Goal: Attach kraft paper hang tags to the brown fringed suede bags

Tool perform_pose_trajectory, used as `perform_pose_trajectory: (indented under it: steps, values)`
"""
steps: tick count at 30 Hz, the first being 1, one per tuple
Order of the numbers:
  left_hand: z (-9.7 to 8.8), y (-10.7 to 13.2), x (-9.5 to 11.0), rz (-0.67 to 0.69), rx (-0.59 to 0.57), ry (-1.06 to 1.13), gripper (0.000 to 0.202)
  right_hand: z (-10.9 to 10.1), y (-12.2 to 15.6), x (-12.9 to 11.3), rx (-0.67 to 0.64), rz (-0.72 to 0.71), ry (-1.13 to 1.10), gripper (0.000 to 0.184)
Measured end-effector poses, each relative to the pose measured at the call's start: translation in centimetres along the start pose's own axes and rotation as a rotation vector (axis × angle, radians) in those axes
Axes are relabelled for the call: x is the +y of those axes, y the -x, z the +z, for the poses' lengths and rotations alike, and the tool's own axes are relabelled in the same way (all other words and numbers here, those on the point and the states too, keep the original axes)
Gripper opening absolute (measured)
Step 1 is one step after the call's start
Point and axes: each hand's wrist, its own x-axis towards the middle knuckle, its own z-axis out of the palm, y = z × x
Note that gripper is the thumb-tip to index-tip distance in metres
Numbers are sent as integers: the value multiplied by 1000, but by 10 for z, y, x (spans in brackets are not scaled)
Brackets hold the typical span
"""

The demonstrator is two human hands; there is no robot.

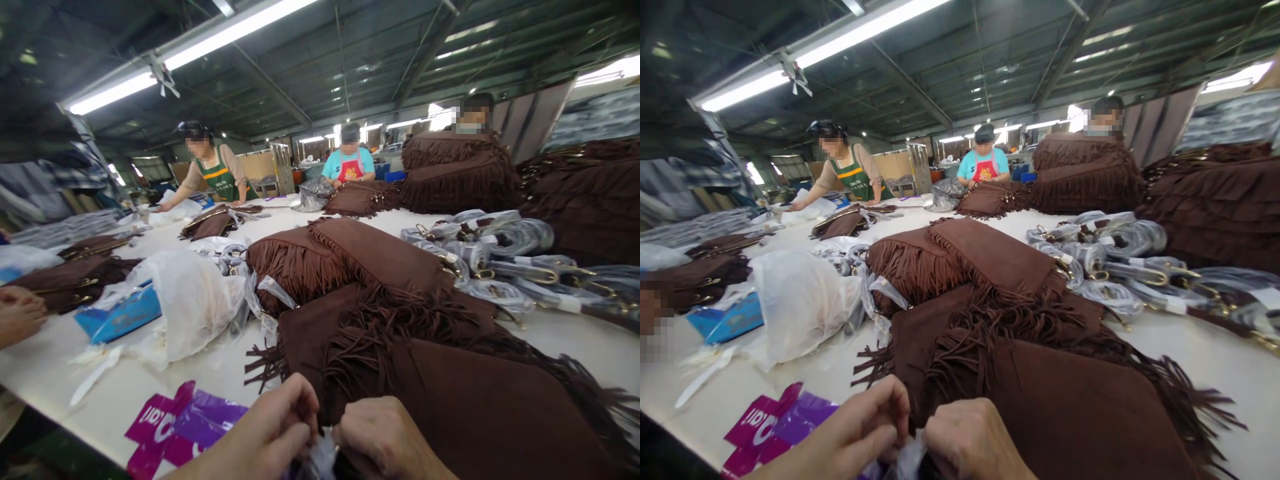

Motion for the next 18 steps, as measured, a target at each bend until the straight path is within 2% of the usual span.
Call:
perform_pose_trajectory:
  steps: [2,4,9,14,18]
  values:
    - [1,-7,-17,-116,24,98,21,-1,-1,1,0,-40,29,52]
    - [2,-14,-30,-140,35,28,23,-1,-2,1,24,-75,44,53]
    - [3,-23,-41,267,53,-430,24,1,-1,4,-20,-89,37,56]
    - [6,-29,-49,316,127,-554,37,3,0,6,21,-102,60,58]
    - [6,-32,-59,492,129,-687,22,2,-2,4,22,-93,38,58]
